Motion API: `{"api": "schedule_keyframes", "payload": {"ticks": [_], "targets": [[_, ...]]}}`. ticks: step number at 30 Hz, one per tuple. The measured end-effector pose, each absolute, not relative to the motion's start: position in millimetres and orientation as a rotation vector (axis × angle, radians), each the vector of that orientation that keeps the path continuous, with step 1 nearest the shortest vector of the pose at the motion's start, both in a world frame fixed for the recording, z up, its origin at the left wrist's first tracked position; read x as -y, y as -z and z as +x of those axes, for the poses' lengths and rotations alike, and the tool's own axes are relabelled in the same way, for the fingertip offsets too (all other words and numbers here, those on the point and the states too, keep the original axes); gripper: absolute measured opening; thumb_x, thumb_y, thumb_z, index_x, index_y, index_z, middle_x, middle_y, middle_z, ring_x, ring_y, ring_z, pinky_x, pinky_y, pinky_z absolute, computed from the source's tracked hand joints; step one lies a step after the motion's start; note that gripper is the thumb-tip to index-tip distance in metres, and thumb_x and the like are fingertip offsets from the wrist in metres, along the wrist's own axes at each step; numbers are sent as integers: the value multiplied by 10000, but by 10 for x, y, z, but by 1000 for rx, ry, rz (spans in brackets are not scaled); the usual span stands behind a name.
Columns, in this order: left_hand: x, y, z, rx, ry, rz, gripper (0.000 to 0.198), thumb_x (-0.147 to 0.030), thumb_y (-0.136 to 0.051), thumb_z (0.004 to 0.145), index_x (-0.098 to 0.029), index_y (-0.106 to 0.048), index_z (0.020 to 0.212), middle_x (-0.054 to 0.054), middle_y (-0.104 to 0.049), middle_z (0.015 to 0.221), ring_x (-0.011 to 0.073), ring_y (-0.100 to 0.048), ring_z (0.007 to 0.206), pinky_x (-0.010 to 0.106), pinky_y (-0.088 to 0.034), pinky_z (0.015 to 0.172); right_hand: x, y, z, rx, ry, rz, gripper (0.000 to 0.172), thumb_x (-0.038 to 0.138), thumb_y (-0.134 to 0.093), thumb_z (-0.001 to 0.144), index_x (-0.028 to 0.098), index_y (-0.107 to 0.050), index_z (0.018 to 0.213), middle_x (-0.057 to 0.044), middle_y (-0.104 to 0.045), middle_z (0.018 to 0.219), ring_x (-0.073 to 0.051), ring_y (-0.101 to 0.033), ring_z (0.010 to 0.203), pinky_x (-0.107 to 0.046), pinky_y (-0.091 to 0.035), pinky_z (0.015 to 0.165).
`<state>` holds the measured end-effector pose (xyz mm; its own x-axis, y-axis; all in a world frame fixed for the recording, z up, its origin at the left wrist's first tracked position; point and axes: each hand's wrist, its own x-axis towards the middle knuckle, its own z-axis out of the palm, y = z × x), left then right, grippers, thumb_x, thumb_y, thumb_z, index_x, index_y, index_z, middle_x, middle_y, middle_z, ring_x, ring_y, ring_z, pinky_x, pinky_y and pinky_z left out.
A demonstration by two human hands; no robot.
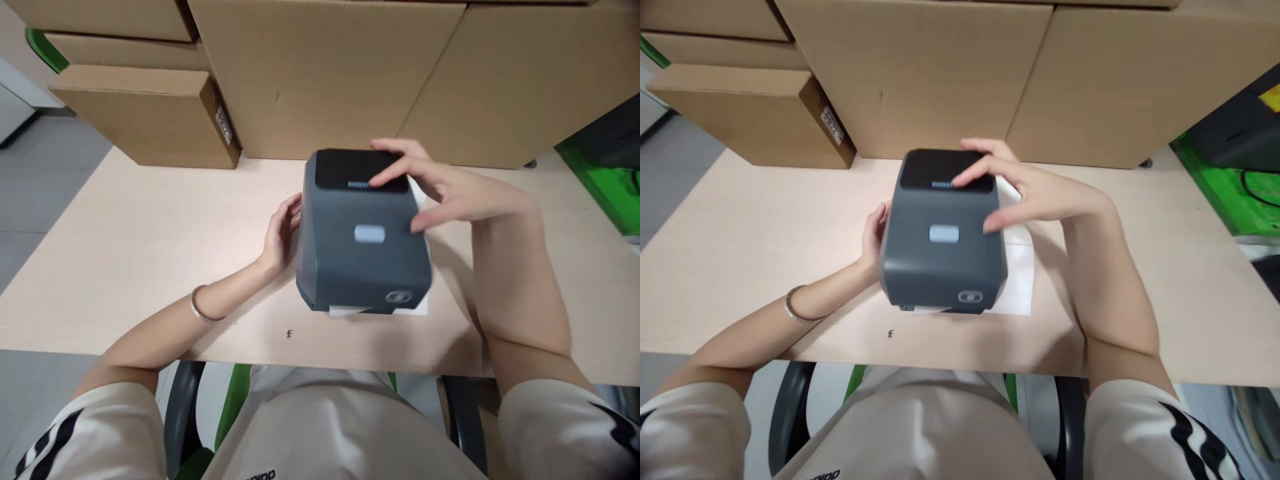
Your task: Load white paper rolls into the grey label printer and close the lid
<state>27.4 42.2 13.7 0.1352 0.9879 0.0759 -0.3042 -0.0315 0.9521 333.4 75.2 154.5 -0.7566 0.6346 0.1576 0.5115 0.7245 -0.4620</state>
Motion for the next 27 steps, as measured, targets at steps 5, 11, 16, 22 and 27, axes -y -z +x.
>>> {"api": "schedule_keyframes", "payload": {"ticks": [5,11,16,22,27], "targets": [[-389,-187,268,-867,-1278,1052,477,-671,-551,1042,-320,-736,1307,46,-741,1566,342,-598,1594,584,-426,1394,-645,-1591,3345,2755,-707,-886,716,370,-832,1013,297,-554,1669,-156,-125,1932,-439,-87,1805,-680,-457,1281],[-383,-225,261,-892,-1272,1079,389,-616,-626,1017,-310,-725,1236,45,-766,1500,350,-624,1544,568,-445,1363,-540,-1694,3311,2788,-565,-961,739,291,-852,1005,349,-562,1683,-141,-207,1928,-417,-233,1784,-582,-569,1227],[-400,-176,236,-926,-1251,1121,433,-653,-623,1006,-336,-695,1292,35,-747,1517,365,-586,1577,588,-439,1367,-157,-1904,3119,2550,-153,-1029,290,347,-636,1137,263,-808,1355,-154,-729,1509,-332,-748,1339,-490,-669,1062],[-397,-171,235,-902,-1271,1058,387,-603,-678,982,-312,-705,1236,40,-756,1479,345,-610,1538,541,-456,1357,376,-2024,2978,2410,138,-996,601,342,-270,1197,340,-853,1347,-88,-685,801,-266,-620,694,-469,-514,689],[-400,-168,249,-868,-1322,1021,417,-620,-750,947,-264,-714,1161,68,-769,1405,343,-640,1483,466,-501,1270,386,-1848,2875,2435,242,-851,480,198,-441,1145,267,-878,958,10,-380,533,-184,-340,501,-391,-285,538]]}}
